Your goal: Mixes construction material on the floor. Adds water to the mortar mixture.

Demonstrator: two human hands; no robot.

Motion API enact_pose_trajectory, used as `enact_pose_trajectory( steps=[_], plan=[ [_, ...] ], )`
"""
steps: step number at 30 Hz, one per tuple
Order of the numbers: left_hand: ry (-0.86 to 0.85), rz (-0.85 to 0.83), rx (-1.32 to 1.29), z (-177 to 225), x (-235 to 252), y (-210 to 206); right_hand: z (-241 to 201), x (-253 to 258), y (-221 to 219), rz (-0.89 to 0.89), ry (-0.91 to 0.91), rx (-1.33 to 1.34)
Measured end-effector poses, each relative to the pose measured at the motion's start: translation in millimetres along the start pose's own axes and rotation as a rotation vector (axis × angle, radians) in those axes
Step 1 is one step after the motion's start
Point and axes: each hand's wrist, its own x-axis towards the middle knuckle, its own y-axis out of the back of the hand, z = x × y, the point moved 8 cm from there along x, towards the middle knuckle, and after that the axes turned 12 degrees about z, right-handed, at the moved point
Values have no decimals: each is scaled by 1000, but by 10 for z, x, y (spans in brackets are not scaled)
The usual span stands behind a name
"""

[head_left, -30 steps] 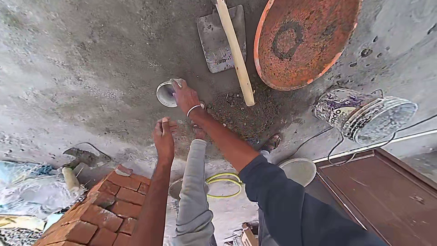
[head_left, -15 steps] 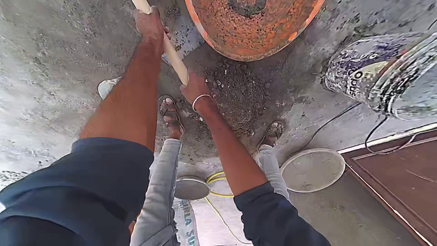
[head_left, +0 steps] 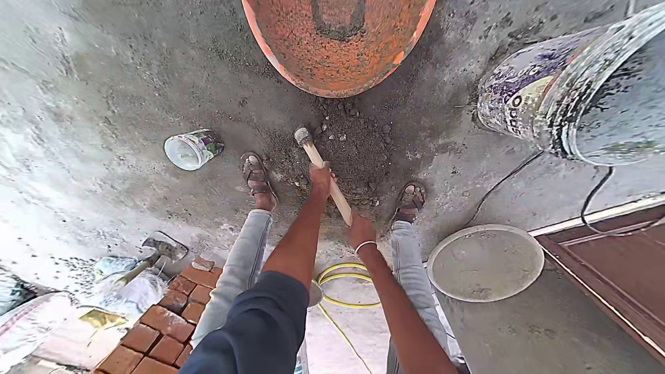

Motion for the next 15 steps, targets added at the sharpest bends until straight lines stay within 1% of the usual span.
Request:
enact_pose_trajectory(
  steps=[2,4,7,9,12,15],
  plan=[
    [50,-46,-33,179,-72,50,-194,-203,185,-1,-3,4],
    [111,-67,-61,263,-282,264,-332,-556,290,-21,-7,0],
    [160,-59,-133,597,-690,623,-521,-1029,632,-35,27,5],
    [177,-15,-210,931,-1021,847,-630,-1310,978,-46,85,-18],
    [165,47,-350,1483,-1512,1071,-761,-1625,1597,-54,214,-113],
    [118,72,-540,1959,-2027,1175,-765,-1755,2210,13,351,-263]
  ],
)
